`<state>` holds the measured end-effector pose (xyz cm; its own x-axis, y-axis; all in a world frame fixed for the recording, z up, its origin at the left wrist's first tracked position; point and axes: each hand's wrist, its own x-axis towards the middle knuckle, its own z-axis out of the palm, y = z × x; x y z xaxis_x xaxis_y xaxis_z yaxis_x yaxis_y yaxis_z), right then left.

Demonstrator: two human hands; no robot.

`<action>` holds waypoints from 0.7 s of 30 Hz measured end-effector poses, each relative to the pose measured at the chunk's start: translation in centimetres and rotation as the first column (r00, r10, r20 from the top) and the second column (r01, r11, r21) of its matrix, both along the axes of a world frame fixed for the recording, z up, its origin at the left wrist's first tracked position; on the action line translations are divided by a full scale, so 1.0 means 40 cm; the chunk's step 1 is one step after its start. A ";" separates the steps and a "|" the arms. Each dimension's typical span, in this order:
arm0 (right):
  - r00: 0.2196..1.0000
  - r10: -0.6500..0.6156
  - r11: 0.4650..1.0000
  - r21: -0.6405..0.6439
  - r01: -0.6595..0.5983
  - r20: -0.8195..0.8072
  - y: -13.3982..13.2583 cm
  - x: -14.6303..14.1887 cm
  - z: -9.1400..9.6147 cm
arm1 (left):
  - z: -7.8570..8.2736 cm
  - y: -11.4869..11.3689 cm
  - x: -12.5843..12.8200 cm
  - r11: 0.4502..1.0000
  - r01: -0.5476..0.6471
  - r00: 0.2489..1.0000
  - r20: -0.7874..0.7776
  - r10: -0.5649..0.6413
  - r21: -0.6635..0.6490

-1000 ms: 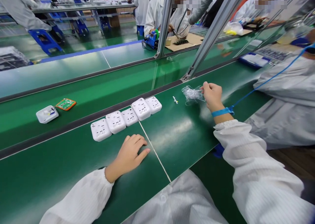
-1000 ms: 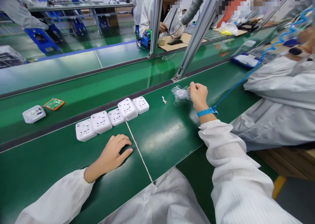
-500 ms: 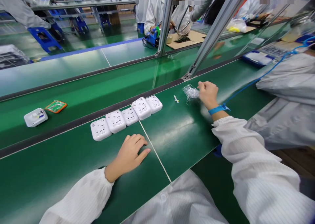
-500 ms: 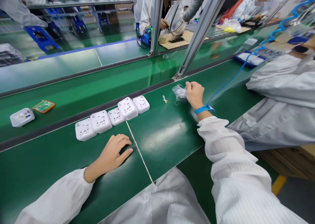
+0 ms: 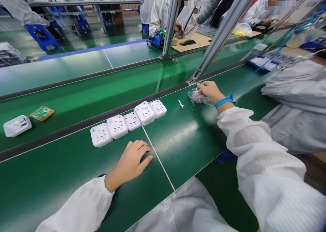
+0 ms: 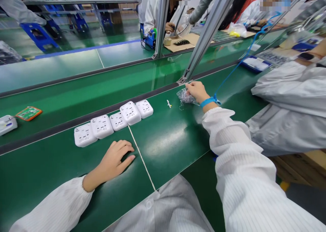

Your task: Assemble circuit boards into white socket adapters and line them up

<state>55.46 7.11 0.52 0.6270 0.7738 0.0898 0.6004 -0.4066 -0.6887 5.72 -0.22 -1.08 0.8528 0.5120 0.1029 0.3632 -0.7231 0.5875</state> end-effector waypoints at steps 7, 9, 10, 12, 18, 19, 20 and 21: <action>0.923 0.121 0.990 -0.019 -0.137 -0.365 -0.044 0.031 0.023 | 0.006 -0.004 0.000 1.000 -0.011 1.000 -0.021 0.011 0.005; 0.906 0.138 0.986 -0.029 -0.163 -0.400 -0.053 0.041 0.017 | 0.005 -0.003 0.000 1.000 -0.001 1.000 -0.017 0.001 0.021; 0.915 0.138 0.984 -0.048 -0.169 -0.379 -0.054 0.045 0.014 | 0.003 -0.002 0.000 1.000 0.006 1.000 -0.012 -0.006 0.028; 0.960 0.149 0.976 -0.122 -0.181 -0.238 -0.049 0.046 0.010 | 0.000 0.001 0.000 0.999 0.013 1.000 -0.001 -0.013 0.034; 0.929 0.228 0.894 -0.440 -0.080 0.293 -0.052 0.007 0.037 | 0.013 -0.010 0.000 0.998 0.015 1.000 -0.023 -0.013 0.062; 0.928 0.232 0.891 -0.446 -0.082 0.293 -0.057 0.006 0.035 | 0.015 -0.014 0.001 0.997 0.023 0.999 -0.029 -0.021 0.068; 0.926 0.228 0.889 -0.451 -0.073 0.300 -0.060 0.009 0.027 | 0.016 -0.017 0.002 0.997 0.031 0.999 -0.040 -0.028 0.075; 0.919 0.209 0.890 -0.454 -0.038 0.334 -0.059 0.014 0.013 | 0.013 -0.017 0.003 0.996 0.027 0.998 -0.052 -0.022 0.086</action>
